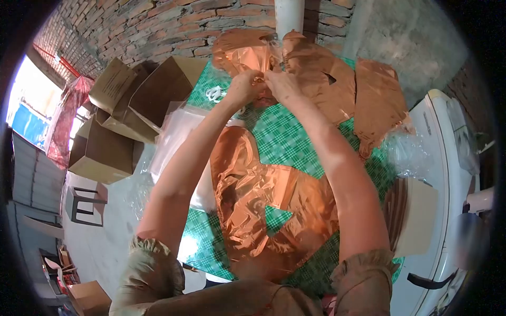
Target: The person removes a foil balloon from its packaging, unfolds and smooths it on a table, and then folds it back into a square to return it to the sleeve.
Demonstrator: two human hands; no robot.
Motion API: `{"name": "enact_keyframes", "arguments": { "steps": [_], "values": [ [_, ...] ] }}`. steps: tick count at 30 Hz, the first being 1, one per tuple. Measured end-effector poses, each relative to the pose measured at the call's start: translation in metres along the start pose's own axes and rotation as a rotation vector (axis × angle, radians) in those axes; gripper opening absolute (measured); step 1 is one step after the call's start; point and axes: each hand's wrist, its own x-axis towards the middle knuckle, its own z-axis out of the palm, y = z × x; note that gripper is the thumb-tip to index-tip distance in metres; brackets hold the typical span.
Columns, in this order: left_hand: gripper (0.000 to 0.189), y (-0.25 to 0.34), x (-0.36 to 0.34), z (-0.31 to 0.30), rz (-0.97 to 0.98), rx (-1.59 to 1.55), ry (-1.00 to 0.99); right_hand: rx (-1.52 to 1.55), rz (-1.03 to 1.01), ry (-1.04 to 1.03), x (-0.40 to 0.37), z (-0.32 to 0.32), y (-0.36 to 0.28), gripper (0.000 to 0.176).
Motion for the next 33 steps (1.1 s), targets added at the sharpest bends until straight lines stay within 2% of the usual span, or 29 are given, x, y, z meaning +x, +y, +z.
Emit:
{"name": "enact_keyframes", "arguments": {
  "steps": [1,4,7,10,13,16,19,22,25,28,31,33],
  "values": [
    [0.036,0.000,0.005,0.003,-0.039,0.003,-0.067,0.036,0.007,0.003,0.000,-0.002,0.002,0.016],
    [0.027,-0.004,0.009,0.006,-0.126,-0.098,-0.059,0.107,0.088,-0.043,0.000,-0.011,0.000,0.015],
    [0.021,-0.004,0.006,0.003,-0.326,-0.455,-0.055,0.060,-0.159,0.303,-0.011,-0.016,-0.008,0.014],
    [0.016,-0.011,0.008,0.006,-0.361,-0.521,-0.089,-0.183,-0.297,0.140,-0.029,-0.024,-0.008,0.011],
    [0.015,-0.028,0.014,0.017,-0.272,-0.408,-0.066,-0.144,-0.411,0.190,-0.040,-0.003,0.004,0.008],
    [0.015,-0.033,0.017,0.021,-0.281,-0.426,-0.021,-0.119,-0.384,0.158,-0.034,0.009,0.010,0.006],
    [0.015,-0.026,0.015,0.018,-0.420,-0.732,-0.050,-0.229,-0.407,0.117,-0.035,0.009,0.005,0.006],
    [0.016,-0.026,0.014,0.014,-0.355,-0.557,-0.047,-0.217,-0.376,0.071,-0.036,0.005,0.001,0.007],
    [0.017,-0.028,0.014,0.014,-0.337,-0.505,-0.049,-0.147,-0.280,-0.060,-0.029,-0.001,0.001,0.008],
    [0.019,-0.034,0.016,0.014,-0.348,-0.642,-0.077,0.042,-0.248,-0.041,-0.030,-0.009,-0.006,0.019],
    [0.019,-0.035,0.018,0.015,-0.391,-0.696,-0.057,0.048,-0.361,-0.016,-0.028,-0.007,0.004,0.023],
    [0.019,-0.031,0.015,0.010,-0.439,-0.766,-0.088,-0.014,-0.382,-0.044,-0.022,-0.002,0.008,0.019]
  ]
}}
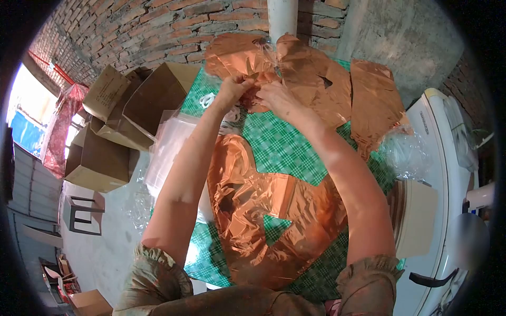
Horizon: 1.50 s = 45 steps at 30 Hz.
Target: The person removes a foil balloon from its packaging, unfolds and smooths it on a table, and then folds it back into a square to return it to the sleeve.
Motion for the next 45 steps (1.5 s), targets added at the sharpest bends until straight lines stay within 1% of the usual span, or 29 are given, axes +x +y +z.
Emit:
{"name": "enact_keyframes", "arguments": {
  "steps": [4,6,7,10,13,16,19,22,26,28,34,37,40,43,45],
  "values": [
    [0.019,0.007,-0.006,0.000,-0.063,-0.037,-0.010,-0.158,-0.062,-0.018,-0.001,0.010,-0.002,0.009],
    [0.019,-0.016,0.012,-0.004,0.038,0.060,0.005,-0.173,-0.041,0.012,-0.001,0.012,-0.007,0.005],
    [0.019,-0.019,0.015,-0.004,0.090,0.108,0.012,-0.181,-0.030,0.028,-0.001,0.013,-0.008,0.006],
    [0.019,-0.016,0.009,-0.003,0.055,0.002,-0.008,-0.094,0.006,0.134,0.006,0.016,-0.007,0.008],
    [0.018,-0.009,0.001,-0.005,0.072,-0.004,-0.027,-0.049,0.092,0.125,0.011,0.012,-0.006,0.011],
    [0.019,-0.006,-0.003,-0.004,0.027,-0.070,-0.036,-0.004,0.193,0.049,0.015,0.007,-0.004,0.011],
    [0.017,-0.004,-0.007,-0.003,0.060,-0.056,-0.024,-0.035,0.196,0.024,0.020,0.003,-0.004,0.008],
    [0.015,0.007,-0.021,0.001,0.043,-0.141,-0.051,-0.008,0.303,0.025,0.026,0.004,-0.004,0.007],
    [0.015,0.010,-0.026,0.001,0.061,-0.093,-0.066,0.011,0.384,-0.040,0.031,0.001,-0.004,0.006],
    [0.017,0.011,-0.027,0.001,0.048,-0.055,-0.071,0.029,0.425,-0.040,0.031,0.001,-0.004,0.007],
    [0.025,0.000,-0.018,-0.003,0.139,0.083,-0.098,0.037,0.469,-0.020,0.035,0.007,0.002,0.017],
    [0.026,-0.005,-0.015,-0.003,0.218,0.142,-0.117,0.066,0.535,-0.063,0.039,0.000,-0.003,0.018],
    [0.023,-0.008,-0.015,-0.004,0.207,0.079,-0.153,0.135,0.633,-0.105,0.044,-0.004,-0.002,0.019],
    [0.017,-0.010,-0.016,-0.002,0.185,0.135,-0.073,0.233,0.569,0.048,0.038,-0.003,-0.002,0.022],
    [0.012,-0.012,-0.018,0.000,0.143,0.010,-0.069,0.308,0.539,-0.050,0.034,-0.007,0.003,0.023]
  ]
}}
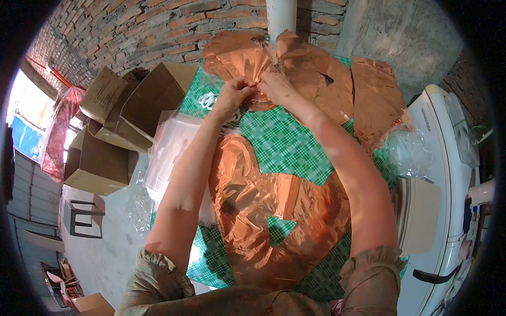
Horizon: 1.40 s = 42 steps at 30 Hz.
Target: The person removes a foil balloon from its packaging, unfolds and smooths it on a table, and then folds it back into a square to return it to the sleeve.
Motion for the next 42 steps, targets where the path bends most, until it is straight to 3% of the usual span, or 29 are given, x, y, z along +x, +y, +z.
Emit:
{"name": "enact_keyframes", "arguments": {
  "steps": [1,4,10,19,25,31,34,37,40,42],
  "values": [
    [0.010,-0.001,-0.001,0.001,-0.019,-0.063,0.007,0.022,-0.007,-0.058,-0.001,-0.002,0.002,0.024],
    [0.007,-0.004,0.001,0.002,0.004,-0.074,0.034,-0.231,-0.278,0.205,-0.011,0.007,0.016,0.020],
    [0.010,0.004,-0.001,0.003,-0.069,-0.138,-0.003,-0.353,-0.328,0.242,-0.012,0.006,0.029,0.014],
    [0.016,-0.007,0.004,0.002,0.064,-0.007,0.017,-0.276,-0.296,0.335,-0.012,0.008,0.015,0.013],
    [0.014,0.003,-0.001,0.004,0.013,0.110,0.069,-0.178,-0.325,0.346,-0.011,0.004,0.009,0.013],
    [0.020,0.009,-0.003,0.005,-0.035,0.069,0.098,-0.232,-0.410,0.570,-0.018,0.008,-0.004,0.011],
    [0.024,-0.005,0.005,0.000,0.021,0.144,0.109,-0.285,-0.522,0.337,-0.033,0.013,-0.005,0.014],
    [0.026,-0.009,0.008,-0.001,0.076,0.204,0.126,-0.387,-0.529,0.263,-0.041,0.027,0.001,0.018],
    [0.027,0.003,0.004,-0.001,0.047,0.288,0.139,-0.422,-0.514,0.317,-0.035,0.035,0.005,0.024],
    [0.028,0.007,0.005,-0.001,-0.049,0.036,0.107,-0.528,-0.455,0.253,-0.036,0.037,0.004,0.028]
  ]
}}
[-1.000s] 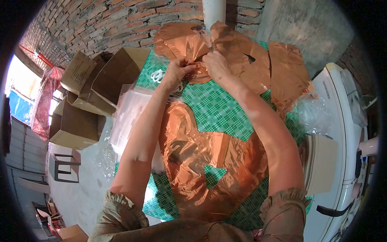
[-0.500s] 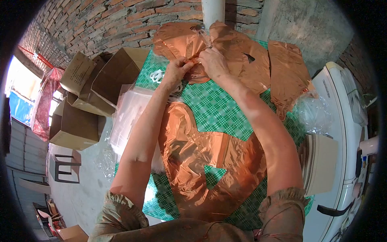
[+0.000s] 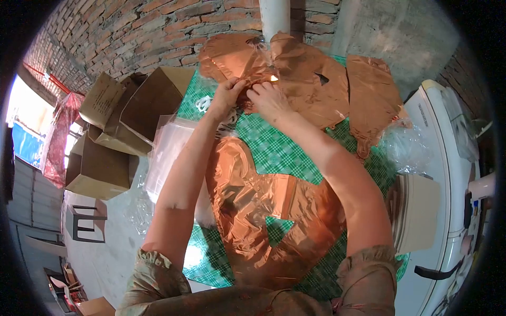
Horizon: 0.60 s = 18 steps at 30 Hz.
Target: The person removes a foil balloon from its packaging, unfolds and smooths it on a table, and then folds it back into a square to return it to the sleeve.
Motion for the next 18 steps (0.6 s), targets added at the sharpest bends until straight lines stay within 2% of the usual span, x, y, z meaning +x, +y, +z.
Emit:
{"name": "enact_keyframes", "arguments": {
  "steps": [1,4,7,10,13,16,17,18],
  "values": [
    [0.029,0.000,0.001,0.000,-0.054,-0.123,-0.020,-0.045,0.012,-0.048,0.001,-0.002,-0.002,0.030],
    [0.032,0.008,0.021,-0.002,0.205,0.526,0.032,-0.128,0.068,-0.301,0.007,-0.008,-0.006,0.035],
    [0.035,0.037,0.033,0.003,0.349,0.886,0.065,-0.091,0.140,-0.288,0.011,-0.005,-0.010,0.041],
    [0.032,0.071,0.048,-0.001,0.459,0.931,0.192,-0.074,0.169,-0.270,0.012,-0.003,-0.011,0.053],
    [0.033,0.097,0.070,-0.036,0.303,0.383,0.213,-0.058,0.155,-0.285,0.014,-0.008,-0.012,0.054],
    [0.033,0.107,0.081,-0.081,0.299,-0.227,0.353,-0.049,0.193,-0.289,0.015,-0.010,-0.014,0.052],
    [0.030,0.100,0.086,-0.109,0.323,-0.305,0.328,-0.048,0.197,-0.289,0.015,-0.011,-0.015,0.052],
    [0.028,0.081,0.105,-0.142,0.307,-0.350,0.476,-0.047,0.200,-0.290,0.016,-0.012,-0.016,0.052]
  ]
}}
